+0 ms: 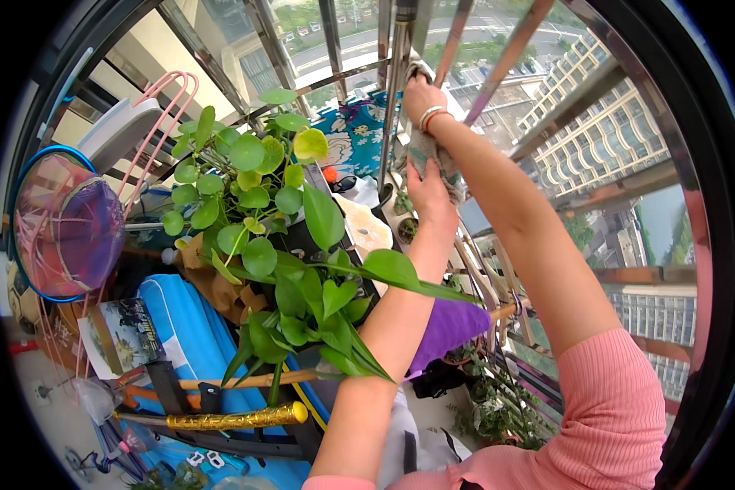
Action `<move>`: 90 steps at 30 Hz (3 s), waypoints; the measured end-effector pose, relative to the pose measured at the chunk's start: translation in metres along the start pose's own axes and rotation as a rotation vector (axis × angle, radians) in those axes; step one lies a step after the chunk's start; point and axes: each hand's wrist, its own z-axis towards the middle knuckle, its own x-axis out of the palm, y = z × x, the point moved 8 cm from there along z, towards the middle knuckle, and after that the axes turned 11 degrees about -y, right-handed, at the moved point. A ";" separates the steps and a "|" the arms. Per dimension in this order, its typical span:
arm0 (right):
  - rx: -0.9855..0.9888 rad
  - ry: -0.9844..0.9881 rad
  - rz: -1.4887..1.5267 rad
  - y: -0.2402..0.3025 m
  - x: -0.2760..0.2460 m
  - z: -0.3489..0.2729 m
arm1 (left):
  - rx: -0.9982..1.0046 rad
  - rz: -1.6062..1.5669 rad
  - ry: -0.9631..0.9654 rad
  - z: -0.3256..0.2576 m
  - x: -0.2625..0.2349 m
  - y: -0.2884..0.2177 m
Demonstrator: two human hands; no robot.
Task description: The person cleans the metal window frame and glass panes of a balcony using a cloth. They wipe the vertical and horizontal bars of the frame, moving along the balcony's length. The person also uses a toothbrush to scrub the crevices of the window frame.
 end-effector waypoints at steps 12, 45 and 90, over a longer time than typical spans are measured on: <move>-0.151 0.004 0.245 0.028 -0.030 -0.037 | 0.184 0.052 -0.005 -0.076 -0.006 -0.041; -0.372 -0.233 0.183 0.132 0.010 0.025 | 0.181 0.055 -0.011 -0.018 -0.021 -0.057; -0.653 -0.013 0.484 0.045 -0.415 -0.211 | 0.060 0.051 0.607 -0.235 0.141 -0.133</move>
